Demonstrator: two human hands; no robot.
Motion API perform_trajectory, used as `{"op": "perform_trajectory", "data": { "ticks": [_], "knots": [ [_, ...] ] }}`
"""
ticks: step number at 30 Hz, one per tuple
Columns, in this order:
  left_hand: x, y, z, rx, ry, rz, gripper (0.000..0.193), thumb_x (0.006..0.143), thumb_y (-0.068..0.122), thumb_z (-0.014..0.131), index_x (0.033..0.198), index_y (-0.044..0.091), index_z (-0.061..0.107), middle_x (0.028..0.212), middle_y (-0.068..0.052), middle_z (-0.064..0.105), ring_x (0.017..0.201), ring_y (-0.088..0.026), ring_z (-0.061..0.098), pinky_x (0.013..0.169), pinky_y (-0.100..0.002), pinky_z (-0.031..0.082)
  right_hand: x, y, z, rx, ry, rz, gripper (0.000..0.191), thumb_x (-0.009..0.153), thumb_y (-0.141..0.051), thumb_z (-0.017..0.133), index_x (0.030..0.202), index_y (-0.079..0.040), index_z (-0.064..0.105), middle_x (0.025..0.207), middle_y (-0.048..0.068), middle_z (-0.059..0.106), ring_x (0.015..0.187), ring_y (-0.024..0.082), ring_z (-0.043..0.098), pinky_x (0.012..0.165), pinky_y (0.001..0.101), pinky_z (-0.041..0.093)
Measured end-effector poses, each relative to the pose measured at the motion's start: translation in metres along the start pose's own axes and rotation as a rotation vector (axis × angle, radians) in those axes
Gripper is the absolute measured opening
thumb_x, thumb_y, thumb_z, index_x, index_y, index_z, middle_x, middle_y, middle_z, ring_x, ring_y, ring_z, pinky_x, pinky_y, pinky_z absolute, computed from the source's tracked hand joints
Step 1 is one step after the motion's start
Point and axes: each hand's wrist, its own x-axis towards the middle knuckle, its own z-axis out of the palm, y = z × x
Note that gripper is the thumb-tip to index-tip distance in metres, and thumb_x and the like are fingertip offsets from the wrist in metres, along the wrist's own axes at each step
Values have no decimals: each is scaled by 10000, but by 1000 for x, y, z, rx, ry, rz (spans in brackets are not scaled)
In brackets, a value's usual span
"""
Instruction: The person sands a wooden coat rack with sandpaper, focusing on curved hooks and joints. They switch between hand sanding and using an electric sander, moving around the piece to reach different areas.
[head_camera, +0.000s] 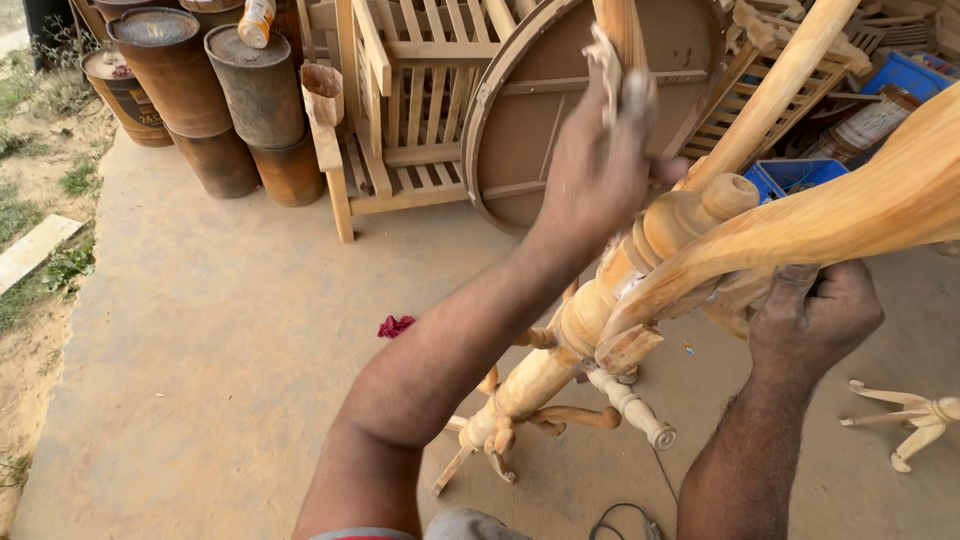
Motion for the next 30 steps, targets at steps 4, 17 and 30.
{"op": "perform_trajectory", "data": {
  "ticks": [4,17,30],
  "knots": [
    [1,13,13,376,119,184,613,1104,205,449,1644,63,195,1039,-205,710,856,-331,733,757,-437,595,0,6,-2,56,-44,-7,596,1155,-495,625,1159,95,709,1003,105,713,980,163,696,883,303,568],
    [123,25,17,450,299,-6,645,1006,23,484,1605,87,251,1590,-256,407,1317,-397,528,1014,-467,574,1,11,-2,51,-39,15,631,1144,-539,657,1063,86,685,829,45,640,794,98,590,740,270,501],
    [139,36,-10,1214,37,385,256,1013,112,586,1253,135,675,1260,-110,673,1246,-330,607,1099,-489,506,1,3,2,15,-39,62,603,1124,-546,655,943,29,657,717,-16,581,699,53,580,644,238,489]
  ]
}}
